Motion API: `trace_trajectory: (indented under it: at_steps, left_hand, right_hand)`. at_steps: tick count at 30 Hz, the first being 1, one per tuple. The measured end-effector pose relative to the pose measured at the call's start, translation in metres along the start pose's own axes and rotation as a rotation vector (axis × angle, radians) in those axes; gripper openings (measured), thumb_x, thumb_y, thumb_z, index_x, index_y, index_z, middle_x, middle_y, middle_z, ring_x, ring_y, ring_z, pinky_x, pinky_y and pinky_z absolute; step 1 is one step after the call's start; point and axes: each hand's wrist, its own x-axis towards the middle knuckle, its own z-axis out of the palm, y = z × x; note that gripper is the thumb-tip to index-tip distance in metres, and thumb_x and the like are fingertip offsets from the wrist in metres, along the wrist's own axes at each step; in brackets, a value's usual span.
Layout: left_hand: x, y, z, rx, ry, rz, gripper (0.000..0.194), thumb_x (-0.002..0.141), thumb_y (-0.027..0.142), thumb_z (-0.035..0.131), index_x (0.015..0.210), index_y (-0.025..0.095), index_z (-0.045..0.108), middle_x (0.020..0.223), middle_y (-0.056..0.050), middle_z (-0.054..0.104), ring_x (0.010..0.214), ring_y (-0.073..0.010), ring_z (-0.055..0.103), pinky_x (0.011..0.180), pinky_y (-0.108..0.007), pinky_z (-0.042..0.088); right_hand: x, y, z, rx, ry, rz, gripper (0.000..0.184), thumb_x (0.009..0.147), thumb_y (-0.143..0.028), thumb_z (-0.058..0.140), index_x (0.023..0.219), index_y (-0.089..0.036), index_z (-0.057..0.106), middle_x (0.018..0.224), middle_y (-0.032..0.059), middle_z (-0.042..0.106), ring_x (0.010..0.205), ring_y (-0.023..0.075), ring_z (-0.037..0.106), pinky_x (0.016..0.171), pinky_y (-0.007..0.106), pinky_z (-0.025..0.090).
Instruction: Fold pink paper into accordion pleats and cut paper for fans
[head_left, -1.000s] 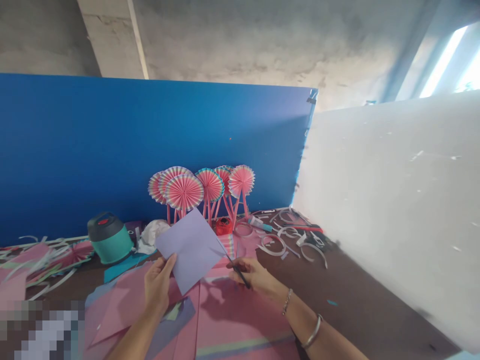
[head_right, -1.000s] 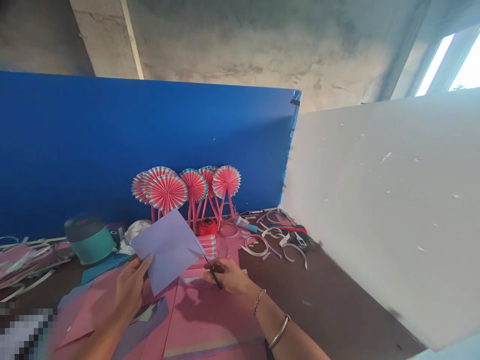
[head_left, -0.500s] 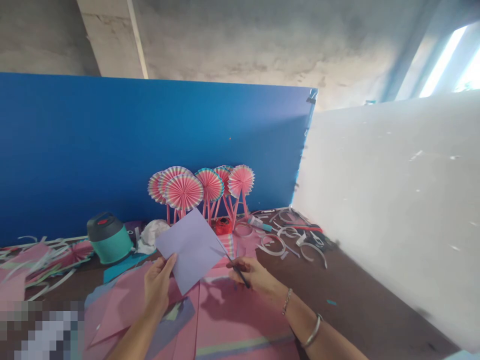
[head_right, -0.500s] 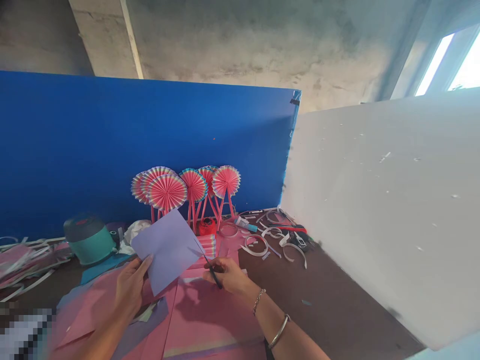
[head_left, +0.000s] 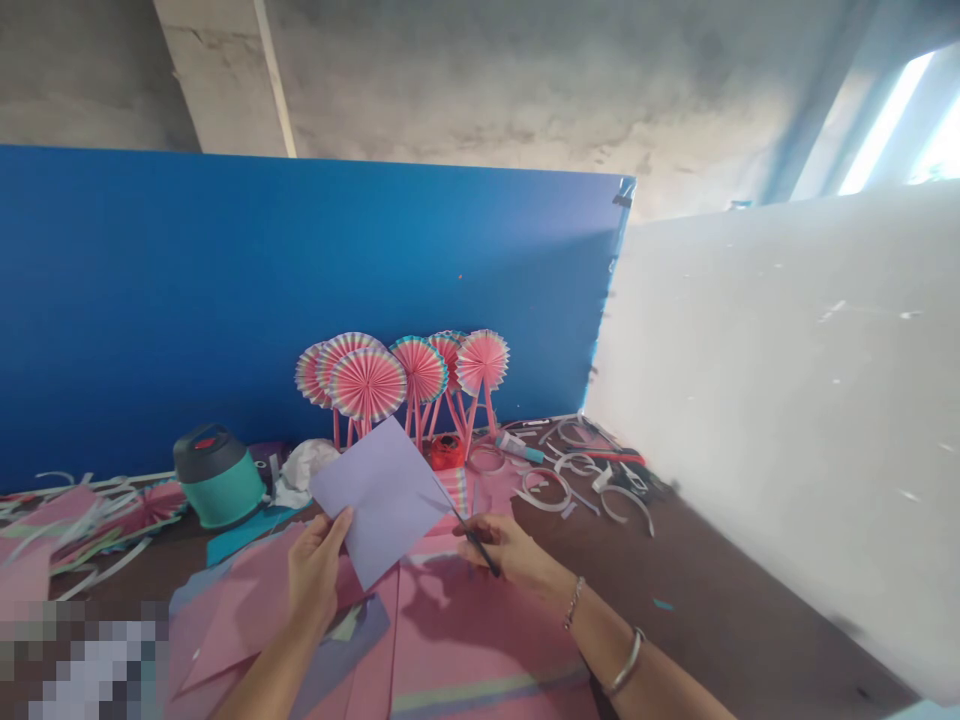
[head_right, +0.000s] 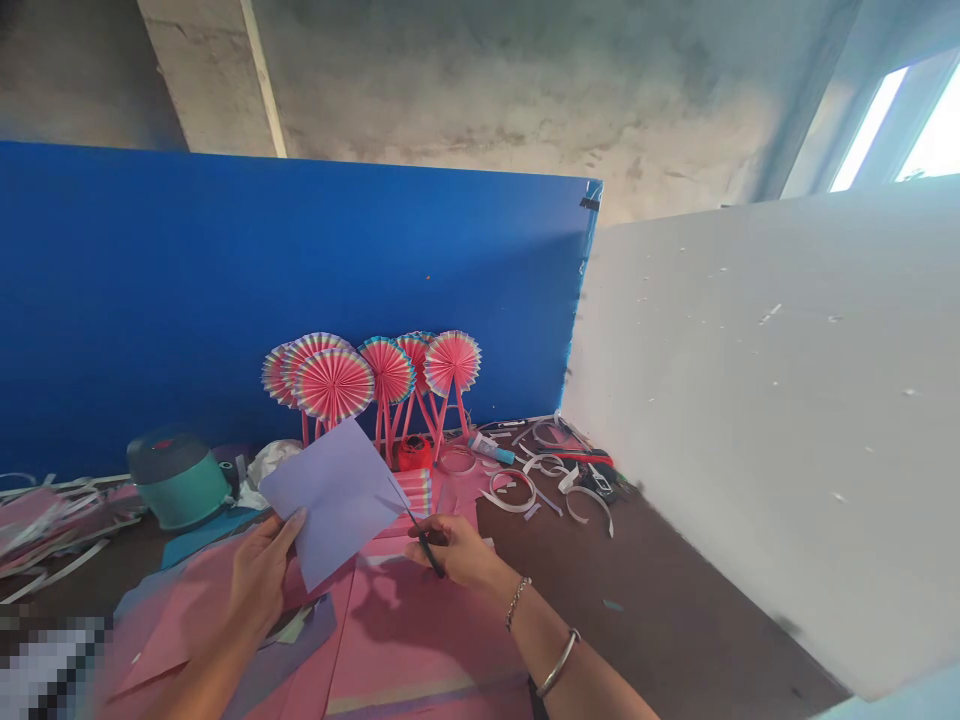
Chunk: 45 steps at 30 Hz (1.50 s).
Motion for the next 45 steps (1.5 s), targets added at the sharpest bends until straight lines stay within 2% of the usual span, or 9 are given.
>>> trace_trajectory:
  at_steps: [9,19,25,34,40,45]
  left_hand:
    - [-0.0013,0.0009,-0.0007,0.040,-0.001,0.017,0.037,0.052,0.050,0.073,0.059,0.019,0.054,0.066,0.001,0.060,0.070,-0.0176,0.055,0.056,-0.025,0.041]
    - [-0.0013,0.0004,0.0001,0.000,-0.004,0.004,0.037,0.052,0.049,0.073,0.068,0.018,0.060,0.070,0.000,0.062,0.071,-0.0180,0.055,0.059,-0.027,0.043]
    - [-0.0027,0.0026,0.0004,0.018,-0.002,0.010,0.037,0.051,0.050,0.073,0.063,0.018,0.057,0.064,0.001,0.059,0.070,-0.0182,0.056,0.058,-0.026,0.043]
    - [-0.0036,0.0042,0.0016,0.002,0.012,0.003,0.037,0.049,0.049,0.075,0.062,0.018,0.059,0.067,0.001,0.062,0.070,-0.0185,0.057,0.060,-0.027,0.045]
    - [-0.0011,0.0009,0.0001,0.006,0.009,-0.007,0.037,0.050,0.048,0.075,0.057,0.019,0.053,0.058,0.003,0.056,0.067,-0.0173,0.055,0.056,-0.026,0.042]
    - [0.0005,-0.0028,-0.0017,0.010,-0.005,0.004,0.036,0.052,0.048,0.074,0.063,0.019,0.057,0.065,0.003,0.060,0.068,-0.0164,0.056,0.057,-0.025,0.043]
  right_hand:
    - [0.0003,-0.0006,0.0003,0.015,-0.009,0.003,0.051,0.055,-0.048,0.078,0.089,-0.013,0.062,0.062,-0.0039,0.052,0.052,0.0076,0.047,0.049,0.022,0.031]
    - [0.0015,0.0003,0.0002,0.006,-0.005,0.023,0.058,0.052,-0.053,0.077,0.090,-0.012,0.061,0.063,-0.0044,0.051,0.051,0.0069,0.046,0.049,0.023,0.032]
    - [-0.0007,-0.0020,0.0007,-0.003,0.012,0.024,0.055,0.054,-0.050,0.076,0.091,-0.011,0.062,0.062,-0.0040,0.052,0.051,0.0067,0.045,0.049,0.023,0.031]
    - [-0.0017,-0.0032,0.0004,-0.004,-0.004,0.010,0.048,0.058,-0.044,0.075,0.091,-0.012,0.062,0.059,-0.0044,0.052,0.050,0.0070,0.044,0.048,0.023,0.031]
    - [-0.0021,-0.0057,0.0003,-0.054,-0.002,0.007,0.048,0.058,-0.045,0.075,0.091,-0.012,0.063,0.056,-0.0042,0.052,0.048,0.0073,0.042,0.047,0.023,0.029]
    - [-0.0006,-0.0038,0.0000,-0.059,-0.009,0.000,0.052,0.057,-0.048,0.075,0.093,-0.012,0.065,0.056,-0.0031,0.054,0.047,0.0078,0.043,0.046,0.023,0.030]
